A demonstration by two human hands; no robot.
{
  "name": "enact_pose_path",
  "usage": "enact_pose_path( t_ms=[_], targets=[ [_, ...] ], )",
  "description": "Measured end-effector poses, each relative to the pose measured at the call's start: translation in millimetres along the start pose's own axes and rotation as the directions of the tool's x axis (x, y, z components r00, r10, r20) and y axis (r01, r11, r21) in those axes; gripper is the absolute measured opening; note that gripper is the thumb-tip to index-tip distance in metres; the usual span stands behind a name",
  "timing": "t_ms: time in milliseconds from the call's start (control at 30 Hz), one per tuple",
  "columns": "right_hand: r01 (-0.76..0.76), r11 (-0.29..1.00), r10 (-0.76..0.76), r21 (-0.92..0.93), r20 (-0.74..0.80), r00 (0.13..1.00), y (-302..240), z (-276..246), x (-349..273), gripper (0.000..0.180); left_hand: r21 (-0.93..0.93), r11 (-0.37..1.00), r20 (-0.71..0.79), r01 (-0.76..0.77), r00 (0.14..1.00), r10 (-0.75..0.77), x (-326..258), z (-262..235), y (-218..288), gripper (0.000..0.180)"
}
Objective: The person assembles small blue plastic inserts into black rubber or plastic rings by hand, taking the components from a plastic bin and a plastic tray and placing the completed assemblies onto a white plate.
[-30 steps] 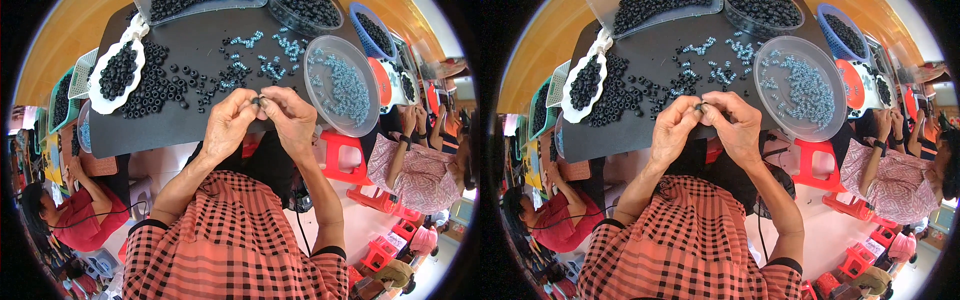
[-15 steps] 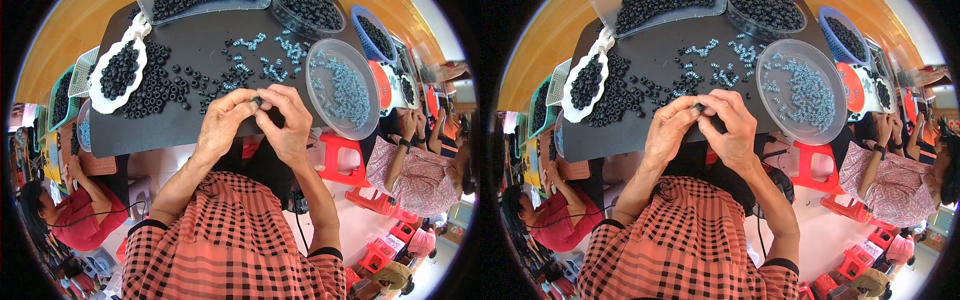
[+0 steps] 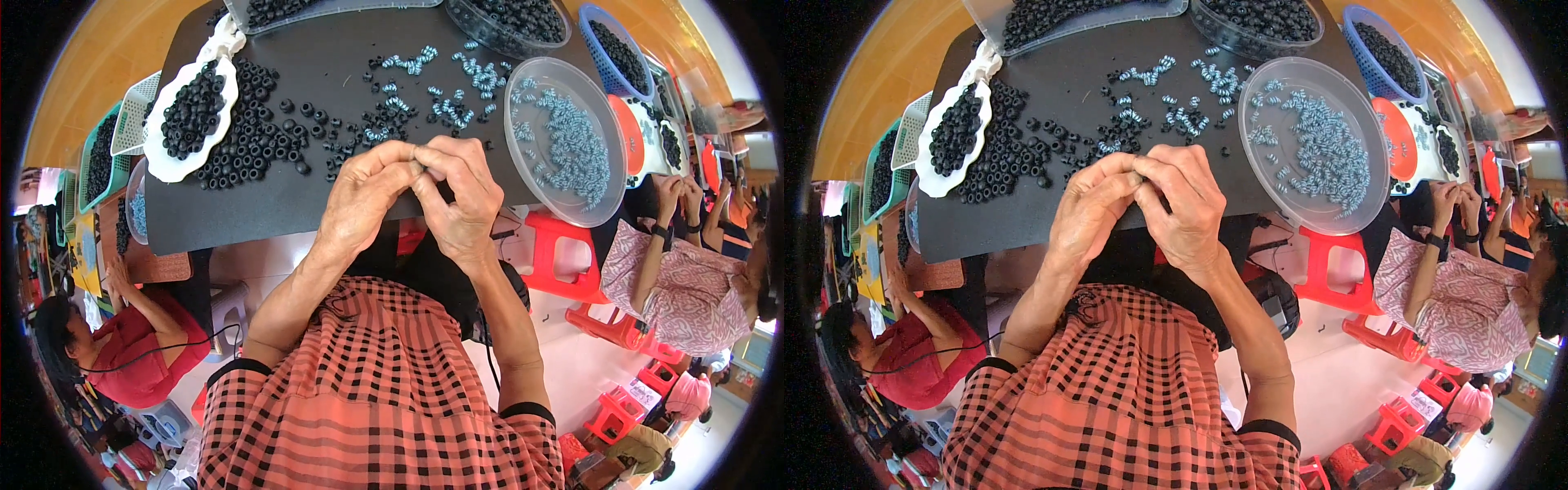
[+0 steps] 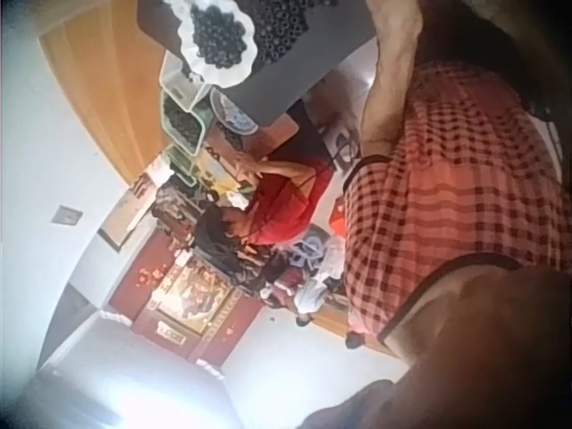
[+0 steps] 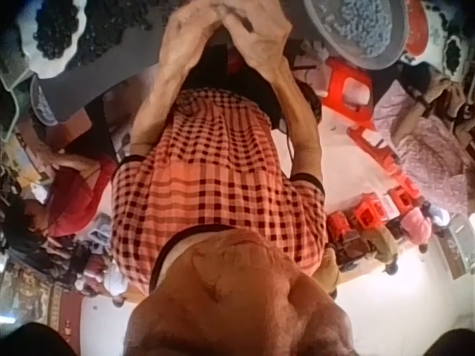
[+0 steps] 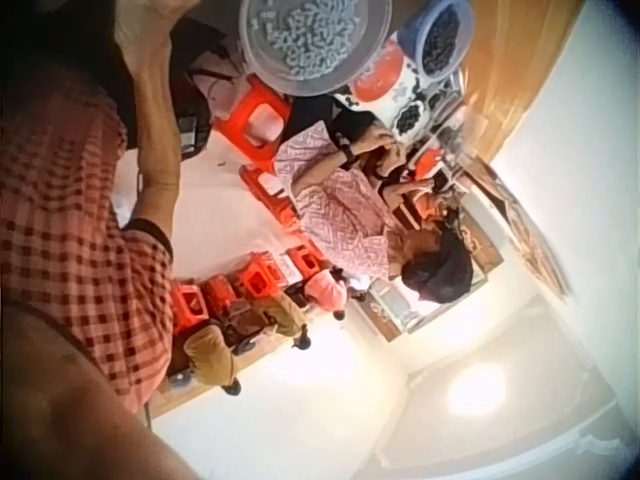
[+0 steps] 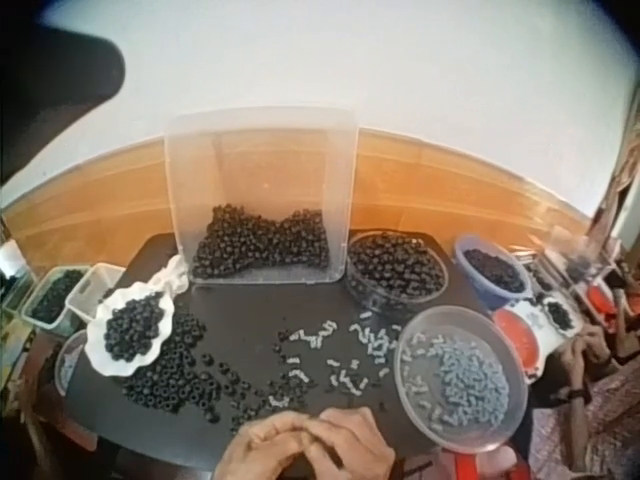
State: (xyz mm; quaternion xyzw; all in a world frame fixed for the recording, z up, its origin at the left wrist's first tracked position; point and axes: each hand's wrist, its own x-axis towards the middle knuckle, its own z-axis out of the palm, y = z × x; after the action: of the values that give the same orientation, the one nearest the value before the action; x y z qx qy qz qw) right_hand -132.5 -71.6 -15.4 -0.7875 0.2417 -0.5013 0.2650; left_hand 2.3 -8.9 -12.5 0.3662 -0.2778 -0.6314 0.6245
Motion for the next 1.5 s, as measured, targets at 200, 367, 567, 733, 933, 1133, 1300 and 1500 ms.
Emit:
enact_pose_path(
  t_ms=[200, 367, 567, 733, 933, 1133, 1300, 1500],
  targets=[
    [-0.167, 0.978, 0.167, 0.123, 0.014, 0.986, -2, -1, 2, 0.035, 0.05, 0.997, -0.087, -0.065, 0.994, 0.069, 2, 13, -1, 0.019],
    [-0.155, 0.986, 0.149, 0.055, 0.095, 0.984, -1, -5, 2, 0.039, 0.136, 0.989, -0.053, -0.06, 0.996, 0.068, 4, 0, -7, 0.02],
    [-0.1, 0.995, 0.1, 0.001, 0.068, 0.993, -4, -12, 0, 0.031, 0.464, 0.875, -0.095, -0.136, 0.975, 0.202, -10, 10, 8, 0.021],
    [-0.065, 0.997, 0.069, -0.036, 0.105, 0.992, -13, -26, 19, 0.028, 0.512, 0.835, -0.057, -0.204, 0.961, 0.27, -24, 19, 13, 0.016],
    [-0.035, 0.982, 0.049, -0.188, 0.071, 0.996, 0, -39, 60, 0.016, 0.436, 0.846, 0.005, -0.307, 0.941, 0.339, -26, 25, 29, 0.014],
    [-0.004, 0.951, 0.033, -0.309, 0.088, 0.996, 40, -40, 102, 0.011, 0.254, 0.737, 0.356, -0.626, 0.769, 0.531, -41, 40, 71, 0.016],
    [-0.086, 0.895, 0.066, -0.438, -0.062, 0.996, 79, -76, 188, 0.034, 0.92, -0.161, 0.389, -0.358, 0.772, 0.504, -129, 98, 118, 0.019],
    [0.147, 0.842, -0.222, -0.519, -0.085, 0.971, 90, -47, 172, 0.032, 0.404, -0.742, 0.143, 0.535, 0.764, 0.629, -144, 100, 119, 0.028]
  ],
)
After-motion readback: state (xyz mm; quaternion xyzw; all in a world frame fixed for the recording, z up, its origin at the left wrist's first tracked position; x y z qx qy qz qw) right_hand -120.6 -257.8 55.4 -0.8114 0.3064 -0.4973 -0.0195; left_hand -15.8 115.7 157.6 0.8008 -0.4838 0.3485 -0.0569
